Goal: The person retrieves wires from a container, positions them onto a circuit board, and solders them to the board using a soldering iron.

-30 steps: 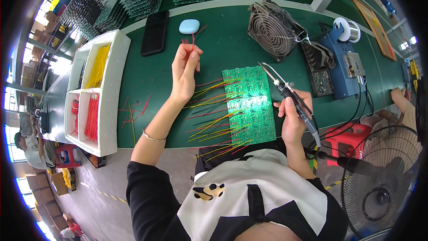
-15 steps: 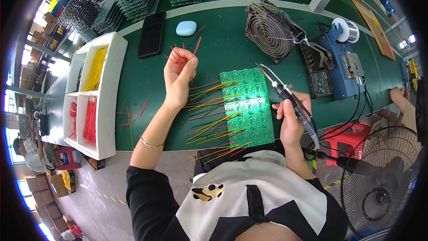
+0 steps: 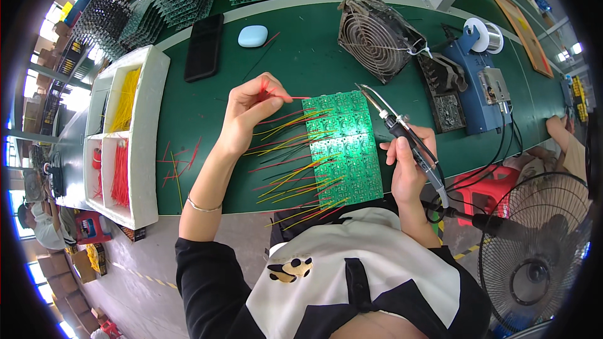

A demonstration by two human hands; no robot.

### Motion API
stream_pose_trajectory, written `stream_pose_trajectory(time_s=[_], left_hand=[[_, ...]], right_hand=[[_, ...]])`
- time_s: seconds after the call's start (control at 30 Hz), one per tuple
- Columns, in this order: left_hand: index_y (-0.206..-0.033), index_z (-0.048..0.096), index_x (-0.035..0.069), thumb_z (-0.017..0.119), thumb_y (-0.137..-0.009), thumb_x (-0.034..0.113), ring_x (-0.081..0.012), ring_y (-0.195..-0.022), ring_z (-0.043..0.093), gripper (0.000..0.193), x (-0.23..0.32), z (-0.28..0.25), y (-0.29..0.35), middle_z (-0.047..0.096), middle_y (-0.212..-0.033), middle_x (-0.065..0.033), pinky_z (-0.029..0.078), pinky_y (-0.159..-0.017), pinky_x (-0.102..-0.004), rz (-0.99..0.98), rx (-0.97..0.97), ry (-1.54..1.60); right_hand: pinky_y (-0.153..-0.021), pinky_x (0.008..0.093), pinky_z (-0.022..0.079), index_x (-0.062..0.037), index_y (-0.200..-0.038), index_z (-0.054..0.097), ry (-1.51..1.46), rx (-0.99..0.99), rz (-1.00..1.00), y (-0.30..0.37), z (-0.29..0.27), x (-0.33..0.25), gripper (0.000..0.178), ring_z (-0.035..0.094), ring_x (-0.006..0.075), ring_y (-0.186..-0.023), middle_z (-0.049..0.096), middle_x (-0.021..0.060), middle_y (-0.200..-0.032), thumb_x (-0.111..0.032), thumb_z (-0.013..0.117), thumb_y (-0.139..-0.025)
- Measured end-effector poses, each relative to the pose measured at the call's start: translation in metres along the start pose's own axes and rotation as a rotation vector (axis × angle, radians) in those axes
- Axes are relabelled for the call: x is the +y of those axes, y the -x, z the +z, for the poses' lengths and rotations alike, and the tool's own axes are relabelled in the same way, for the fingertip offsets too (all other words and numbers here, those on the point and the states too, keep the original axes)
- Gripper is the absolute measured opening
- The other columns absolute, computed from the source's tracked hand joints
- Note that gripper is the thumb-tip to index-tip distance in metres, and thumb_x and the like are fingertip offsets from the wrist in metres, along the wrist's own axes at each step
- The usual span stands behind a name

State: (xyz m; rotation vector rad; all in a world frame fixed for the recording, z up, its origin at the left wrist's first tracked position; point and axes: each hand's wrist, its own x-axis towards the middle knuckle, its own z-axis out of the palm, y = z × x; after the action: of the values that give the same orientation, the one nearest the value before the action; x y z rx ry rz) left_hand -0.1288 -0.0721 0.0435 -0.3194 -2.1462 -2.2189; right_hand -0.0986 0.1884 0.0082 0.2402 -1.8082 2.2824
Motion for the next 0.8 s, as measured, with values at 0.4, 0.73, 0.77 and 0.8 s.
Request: stream_pose_trajectory(time_s=[0.4,0.73,0.77,0.8], left_hand=[[-0.084,0.066,0.001,0.063,-0.077,0.005,-0.0020,-0.051,0.039,0.009,-0.020,0.006,-0.001,0.055,-0.061,0.0015,0.032,-0.047,-0.0189,-0.042,0.131,-0.359],[-0.083,0.067,0.002,0.064,-0.073,0.001,-0.0062,-0.054,0.052,0.010,-0.034,0.022,0.000,0.064,-0.072,-0.0071,0.043,-0.050,-0.0196,0.156,-0.003,-0.721],[-0.082,0.066,0.001,0.064,-0.074,0.002,-0.0064,-0.056,0.055,0.009,-0.035,0.022,0.001,0.065,-0.074,-0.0079,0.045,-0.052,-0.0195,0.139,-0.005,-0.713],[-0.082,0.066,0.001,0.064,-0.074,0.002,-0.0064,-0.056,0.055,0.009,-0.034,0.022,0.000,0.065,-0.074,-0.0079,0.045,-0.052,-0.0195,0.140,-0.005,-0.712]], right_hand=[[-0.051,0.0190,0.046,0.0055,-0.100,0.048,0.045,0.025,0.019,0.003,-0.001,0.002,0.024,0.056,0.0100,-0.061,0.058,0.0113,-0.075,-0.008,0.058,-0.083],[-0.054,0.0198,0.046,0.0044,-0.098,0.047,0.006,-0.035,0.117,0.007,0.008,0.000,0.022,0.054,0.0091,-0.059,0.057,0.0110,-0.072,-0.008,0.057,-0.083],[-0.054,0.0198,0.046,0.0044,-0.098,0.047,0.006,-0.038,0.117,0.007,0.008,0.000,0.022,0.054,0.0091,-0.059,0.057,0.0110,-0.072,-0.008,0.057,-0.083],[-0.055,0.0205,0.046,0.0042,-0.097,0.047,-0.026,-0.047,0.145,0.006,0.007,0.001,0.021,0.052,0.0089,-0.058,0.056,0.0111,-0.072,-0.009,0.057,-0.084]])
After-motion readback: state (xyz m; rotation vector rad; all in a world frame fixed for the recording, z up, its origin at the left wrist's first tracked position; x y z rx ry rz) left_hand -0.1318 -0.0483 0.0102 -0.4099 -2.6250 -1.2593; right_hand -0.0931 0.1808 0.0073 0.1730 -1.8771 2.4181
